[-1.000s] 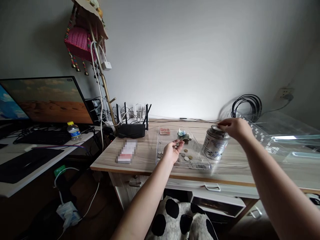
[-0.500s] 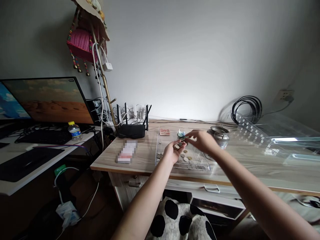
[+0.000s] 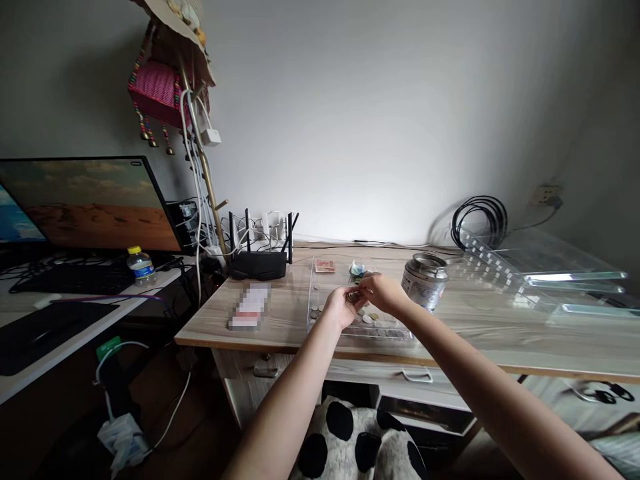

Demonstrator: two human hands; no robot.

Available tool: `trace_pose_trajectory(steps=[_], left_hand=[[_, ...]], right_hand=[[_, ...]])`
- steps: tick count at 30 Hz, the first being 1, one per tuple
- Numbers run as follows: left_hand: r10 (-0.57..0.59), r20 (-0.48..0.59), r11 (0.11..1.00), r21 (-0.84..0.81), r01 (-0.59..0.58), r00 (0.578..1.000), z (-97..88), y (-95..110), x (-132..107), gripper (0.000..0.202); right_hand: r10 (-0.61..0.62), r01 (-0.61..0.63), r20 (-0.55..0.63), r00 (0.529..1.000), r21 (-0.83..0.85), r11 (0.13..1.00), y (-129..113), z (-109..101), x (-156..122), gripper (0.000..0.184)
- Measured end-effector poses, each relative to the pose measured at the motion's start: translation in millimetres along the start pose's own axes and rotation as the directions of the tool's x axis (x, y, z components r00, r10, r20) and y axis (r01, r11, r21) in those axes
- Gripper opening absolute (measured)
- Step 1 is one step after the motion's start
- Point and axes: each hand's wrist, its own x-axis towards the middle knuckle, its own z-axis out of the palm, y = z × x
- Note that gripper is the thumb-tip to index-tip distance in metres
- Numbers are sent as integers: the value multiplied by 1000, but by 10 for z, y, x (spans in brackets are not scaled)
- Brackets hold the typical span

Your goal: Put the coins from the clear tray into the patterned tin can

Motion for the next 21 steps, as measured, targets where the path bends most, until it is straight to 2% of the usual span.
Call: trace_pose_trajectory(steps=[1,3,5,6,7,8,10,12,17,21], left_hand=[[-4,11,1000,-1,4,1000,-3,1,-8,11],[-3,5,1000,-9,3,1000,-4,5,-32,10],[27,-50,999,-31,-28,998,5,7,-60,12],[50,-81,998,-43,-53,995,12,6,-72,13],[75,-104,995,-53,-81,992,21,4,-81,14],[101,-122,992,-59,-108,987,30,2,-88,15],[146,-134,986,-59,-155,980,46,-4,-95,17],[179,-131,981,-47,-186,975,57,-8,-98,17],[187,-110,982,7,-187,976,66,-1,-117,14],[152,-103,988,-4,-153,983,61,12,-125,7]], right_hand=[[0,0,-18,1000,-22,1000,34,-82,-8,19],[45,-52,-155,987,-44,998,189,-306,-18,25],[151,-188,-319,936,-91,978,456,-568,-13,28],[225,-290,-365,903,-135,947,616,-688,-4,27],[292,-373,-360,886,-180,910,778,-790,9,25],[320,-396,-315,893,-216,892,933,-867,24,23],[347,-380,-170,923,-240,893,1178,-947,56,19],[338,-339,-46,940,-219,915,1306,-953,84,17],[322,-304,37,946,-243,921,1283,-919,156,17],[372,-347,51,927,-263,900,1174,-956,177,17]])
